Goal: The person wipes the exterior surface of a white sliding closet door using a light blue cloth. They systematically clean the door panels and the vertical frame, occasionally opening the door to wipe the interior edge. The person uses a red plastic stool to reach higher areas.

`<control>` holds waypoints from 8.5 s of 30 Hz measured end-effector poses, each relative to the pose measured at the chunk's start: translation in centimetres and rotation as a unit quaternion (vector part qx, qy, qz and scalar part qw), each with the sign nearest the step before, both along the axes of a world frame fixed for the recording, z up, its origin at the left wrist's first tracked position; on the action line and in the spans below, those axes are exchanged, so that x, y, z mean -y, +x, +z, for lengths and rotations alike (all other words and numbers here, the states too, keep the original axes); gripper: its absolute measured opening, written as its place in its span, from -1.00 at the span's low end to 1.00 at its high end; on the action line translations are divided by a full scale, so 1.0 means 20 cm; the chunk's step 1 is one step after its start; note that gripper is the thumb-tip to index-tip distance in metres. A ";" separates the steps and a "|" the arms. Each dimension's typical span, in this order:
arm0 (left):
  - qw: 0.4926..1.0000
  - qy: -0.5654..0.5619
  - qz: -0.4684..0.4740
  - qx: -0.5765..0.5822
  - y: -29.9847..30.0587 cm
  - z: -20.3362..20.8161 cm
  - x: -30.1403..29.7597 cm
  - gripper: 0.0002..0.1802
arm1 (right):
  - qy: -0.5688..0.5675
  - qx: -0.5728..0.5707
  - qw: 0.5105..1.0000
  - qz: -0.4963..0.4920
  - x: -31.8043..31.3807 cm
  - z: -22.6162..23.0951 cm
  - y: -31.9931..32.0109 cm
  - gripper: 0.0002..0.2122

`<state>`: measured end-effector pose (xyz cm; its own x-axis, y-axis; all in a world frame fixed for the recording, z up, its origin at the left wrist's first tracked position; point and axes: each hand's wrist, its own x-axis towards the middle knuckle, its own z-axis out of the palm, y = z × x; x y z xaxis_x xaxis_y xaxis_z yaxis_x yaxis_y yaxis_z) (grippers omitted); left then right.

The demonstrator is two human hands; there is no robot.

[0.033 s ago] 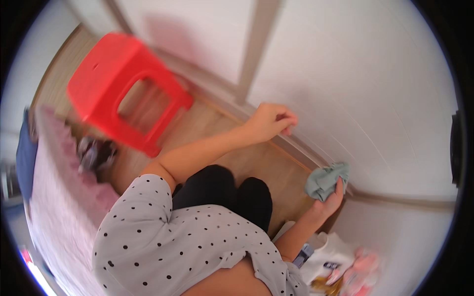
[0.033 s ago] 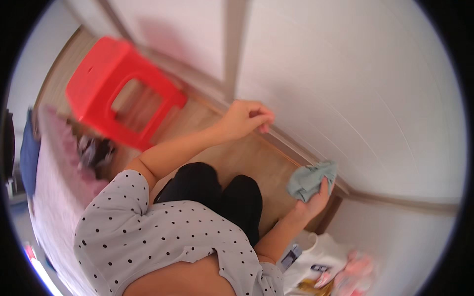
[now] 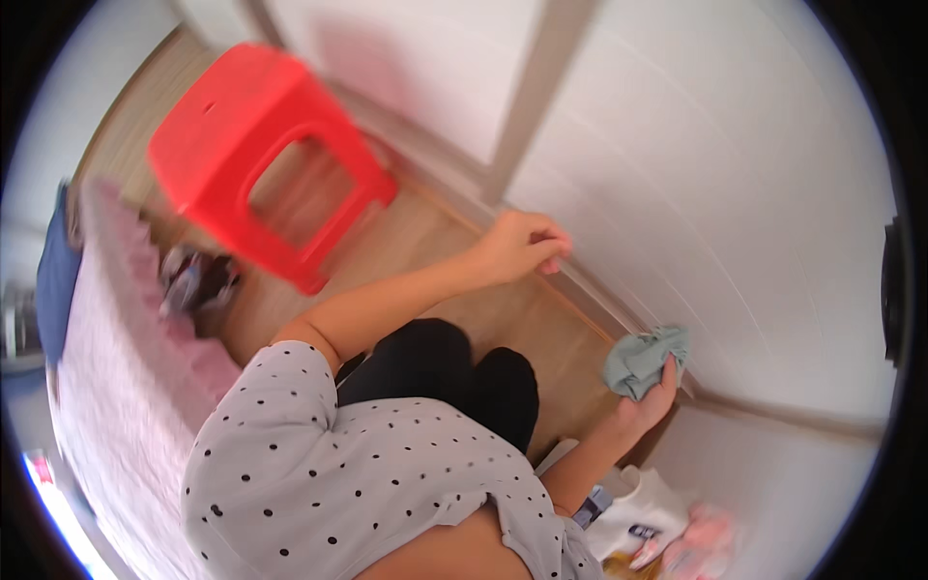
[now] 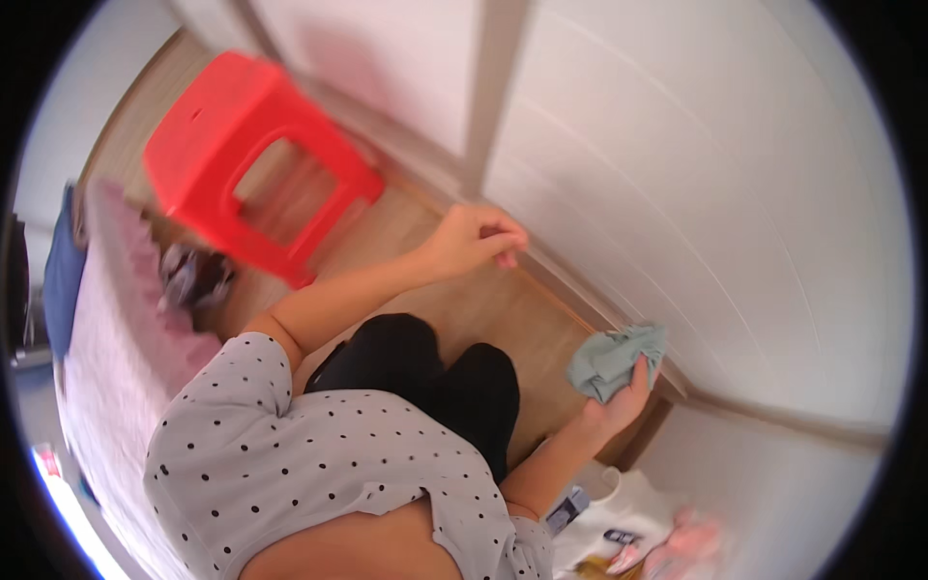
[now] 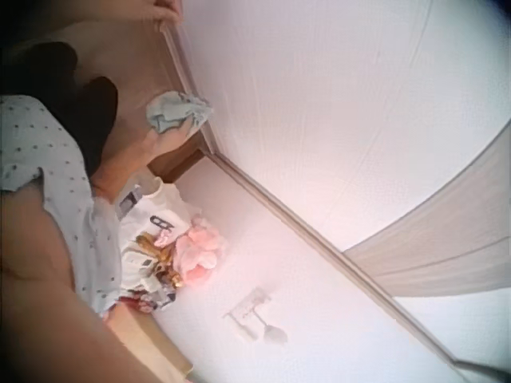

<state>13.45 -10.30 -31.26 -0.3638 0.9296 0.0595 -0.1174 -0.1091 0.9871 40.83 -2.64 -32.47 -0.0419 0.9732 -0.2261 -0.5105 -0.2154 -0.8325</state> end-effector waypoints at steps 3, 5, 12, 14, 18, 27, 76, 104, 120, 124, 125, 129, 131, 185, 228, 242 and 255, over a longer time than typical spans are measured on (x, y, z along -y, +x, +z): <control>0.993 -0.086 0.079 0.015 -0.25 -0.32 0.49 -0.89 | -0.031 0.037 0.997 0.056 0.03 -0.06 -0.16 -0.69; 0.976 -0.154 0.153 0.028 -0.29 -0.29 0.77 -0.88 | -0.058 0.052 0.993 0.088 0.00 0.01 -0.14 -0.69; 0.880 -0.336 0.335 -0.007 -0.58 -0.09 1.86 -0.87 | -0.137 0.101 0.970 0.173 0.09 0.21 -0.23 -0.67; 0.831 -0.356 0.428 -0.004 -0.72 0.02 2.10 -0.88 | -0.139 0.113 0.965 0.192 0.10 0.25 -0.26 -0.66; 0.727 -0.362 0.579 -0.075 -1.06 0.11 2.49 -0.87 | -0.136 0.146 0.958 0.206 0.14 0.35 -0.31 -0.66; 0.662 -0.340 0.665 -0.066 -1.49 0.05 2.86 -0.81 | -0.160 0.146 0.951 0.223 0.19 0.41 -0.36 -0.66; 0.685 -0.241 0.585 -0.362 -0.82 -0.32 1.63 -0.73 | 0.128 0.017 0.991 0.022 0.03 0.57 -0.54 -0.74; 0.961 0.210 -0.144 -0.109 0.06 0.72 0.10 -0.62 | 0.350 0.161 0.920 0.069 -0.18 1.03 -0.36 -0.79; 0.951 0.104 -0.263 0.127 0.12 0.75 -0.11 -0.43 | 0.406 0.275 0.825 0.280 0.01 0.86 -0.45 -0.73; 0.977 0.101 -0.144 -0.122 0.05 0.68 -0.09 -0.58 | 0.383 0.325 0.828 0.249 -0.08 0.82 -0.41 -0.68; 0.947 0.199 -0.005 -0.253 0.00 0.69 -0.11 -0.64 | 0.396 0.316 0.849 0.146 -0.14 0.81 -0.36 -0.66; 0.845 0.284 0.360 -0.274 -0.36 0.87 -0.14 -0.73 | 0.404 0.310 0.835 -0.210 -0.46 1.08 -0.05 -0.65; 0.848 0.288 0.367 -0.251 -0.53 0.90 -0.22 -0.67 | 0.447 0.341 0.774 -0.293 -0.58 1.24 0.06 -0.63; 0.910 0.257 0.258 -0.197 -0.74 0.63 -0.56 -0.51 | 0.780 0.364 0.440 -0.257 -0.39 1.04 -1.34 -0.73; 0.947 0.209 0.221 -0.107 -0.71 0.66 -0.53 -0.35 | 0.414 0.467 0.604 -0.496 -0.67 0.40 -0.25 -0.71; 0.948 0.155 0.249 -0.119 -0.79 0.60 -0.57 -0.28 | 0.780 0.424 0.393 -0.238 -0.47 0.51 -1.20 -0.84; 0.944 0.160 0.273 -0.090 -0.66 0.66 -0.56 -0.17 | 0.103 0.273 0.715 -0.636 -1.01 0.17 0.19 -0.67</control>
<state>0.29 0.93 -17.99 -0.7408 0.5301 0.4124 0.2097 -0.4007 0.8919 44.61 17.47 -29.08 0.9456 0.1608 0.2827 0.2285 0.2899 -0.9294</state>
